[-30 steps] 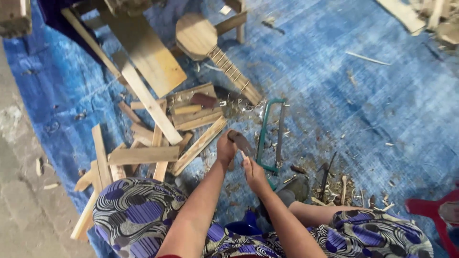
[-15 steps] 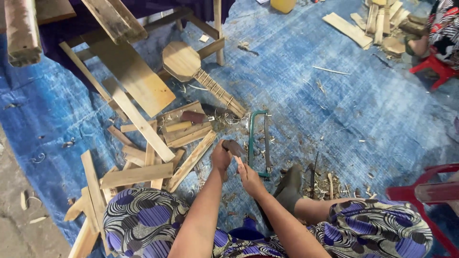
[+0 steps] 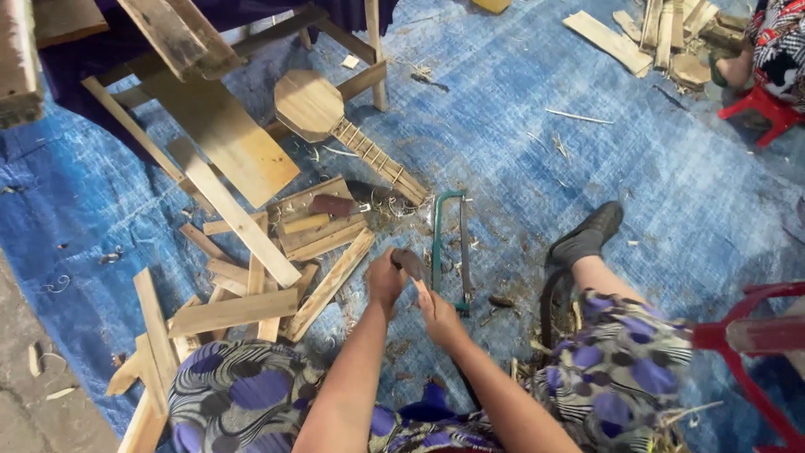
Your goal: A person is carving a piece of wood using a hammer and a small hand-held carving tool while sitting on a tarp.
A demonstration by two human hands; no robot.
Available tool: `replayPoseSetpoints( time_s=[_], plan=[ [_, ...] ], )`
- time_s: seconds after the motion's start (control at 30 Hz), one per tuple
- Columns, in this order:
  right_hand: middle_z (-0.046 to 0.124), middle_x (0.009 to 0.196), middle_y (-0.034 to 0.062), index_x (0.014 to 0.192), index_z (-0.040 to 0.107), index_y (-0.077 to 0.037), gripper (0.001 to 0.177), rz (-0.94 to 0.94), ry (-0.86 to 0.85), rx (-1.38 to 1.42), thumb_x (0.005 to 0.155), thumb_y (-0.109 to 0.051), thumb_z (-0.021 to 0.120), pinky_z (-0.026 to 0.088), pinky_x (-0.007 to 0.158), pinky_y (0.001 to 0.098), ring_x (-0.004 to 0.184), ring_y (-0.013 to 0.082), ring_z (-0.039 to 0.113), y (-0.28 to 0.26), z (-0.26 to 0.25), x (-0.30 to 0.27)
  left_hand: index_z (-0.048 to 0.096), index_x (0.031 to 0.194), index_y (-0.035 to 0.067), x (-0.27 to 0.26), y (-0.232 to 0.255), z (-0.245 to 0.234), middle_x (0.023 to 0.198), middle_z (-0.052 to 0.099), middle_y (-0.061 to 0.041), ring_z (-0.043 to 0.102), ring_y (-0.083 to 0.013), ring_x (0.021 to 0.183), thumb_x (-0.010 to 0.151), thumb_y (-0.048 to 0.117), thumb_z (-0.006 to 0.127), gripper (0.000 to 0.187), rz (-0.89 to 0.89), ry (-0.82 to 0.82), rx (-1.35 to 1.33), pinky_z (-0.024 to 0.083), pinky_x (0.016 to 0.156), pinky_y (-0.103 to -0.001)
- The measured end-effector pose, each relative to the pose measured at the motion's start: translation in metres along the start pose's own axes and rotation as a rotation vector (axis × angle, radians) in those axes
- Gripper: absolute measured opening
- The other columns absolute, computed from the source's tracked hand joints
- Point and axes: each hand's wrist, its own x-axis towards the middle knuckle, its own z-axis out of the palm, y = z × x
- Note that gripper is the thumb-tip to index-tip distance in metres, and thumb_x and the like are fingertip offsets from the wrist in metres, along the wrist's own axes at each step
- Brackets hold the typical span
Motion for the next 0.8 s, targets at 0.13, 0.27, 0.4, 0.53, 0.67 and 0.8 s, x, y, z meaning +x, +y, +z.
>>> replayPoseSetpoints(
  time_s=[0.13,0.27,0.4,0.53,0.67,0.8],
  plan=[
    [0.075,0.115,0.0277,0.129,0.067,-0.002,0.064,0.066,-0.020,0.006,0.107,-0.054,0.037,0.055,0.092,0.0579,0.113,0.0461,0.069,0.001,-0.001,-0.004,0.072,0.107,0.013,0.038,-0.050,0.040,0.114,0.074,-0.019,0.065,-0.0468,0.117,0.097,0.018,0.066,0.012,-0.060,0.056,-0.088,0.055,0.100,-0.065],
    [0.074,0.116,0.0267,0.131,0.067,-0.007,0.063,0.068,-0.085,0.006,0.107,-0.055,0.032,0.055,0.088,0.0565,0.110,0.0467,0.069,-0.007,-0.004,-0.003,0.071,0.100,0.012,0.061,-0.082,0.046,0.107,0.074,-0.015,0.066,-0.0376,0.107,0.093,0.016,0.067,0.009,0.001,0.044,-0.098,0.051,0.098,-0.057],
    [0.074,0.113,0.0292,0.133,0.066,-0.006,0.061,0.050,-0.106,0.046,0.109,-0.050,0.032,0.055,0.083,0.0584,0.105,0.0477,0.070,-0.016,-0.004,-0.005,0.065,0.091,0.009,0.053,-0.074,0.029,0.090,0.071,-0.013,0.061,-0.0284,0.088,0.090,0.011,0.073,0.008,0.080,0.056,-0.131,0.048,0.080,-0.055],
    [0.075,0.102,0.0283,0.123,0.071,-0.006,0.059,0.051,-0.117,0.112,0.111,-0.050,0.033,0.056,0.072,0.0520,0.093,0.0440,0.072,-0.026,0.000,-0.014,0.063,0.094,0.002,0.069,-0.118,0.051,0.088,0.064,-0.021,0.062,-0.0391,0.090,0.090,0.013,0.072,0.014,0.031,0.074,-0.190,0.042,0.075,-0.056],
    [0.073,0.084,0.0110,0.115,0.068,-0.005,0.028,-0.233,0.053,0.149,0.097,-0.021,0.053,0.051,0.060,0.0381,0.063,0.0240,0.065,-0.044,-0.004,-0.034,0.071,0.115,0.008,0.087,-0.165,0.066,0.100,0.074,-0.009,0.067,-0.0227,0.086,0.090,0.020,0.067,0.028,0.172,0.201,-0.254,0.053,0.080,-0.034],
    [0.064,0.081,0.0129,0.114,0.065,-0.001,0.022,-0.510,0.166,0.118,0.094,-0.004,0.055,0.042,0.054,0.0387,0.057,0.0237,0.049,-0.041,-0.005,-0.045,0.068,0.125,0.009,0.086,-0.173,0.069,0.111,0.076,-0.008,0.071,-0.0204,0.096,0.087,0.016,0.070,0.039,0.067,0.141,-0.291,0.056,0.088,-0.033]
  ],
)
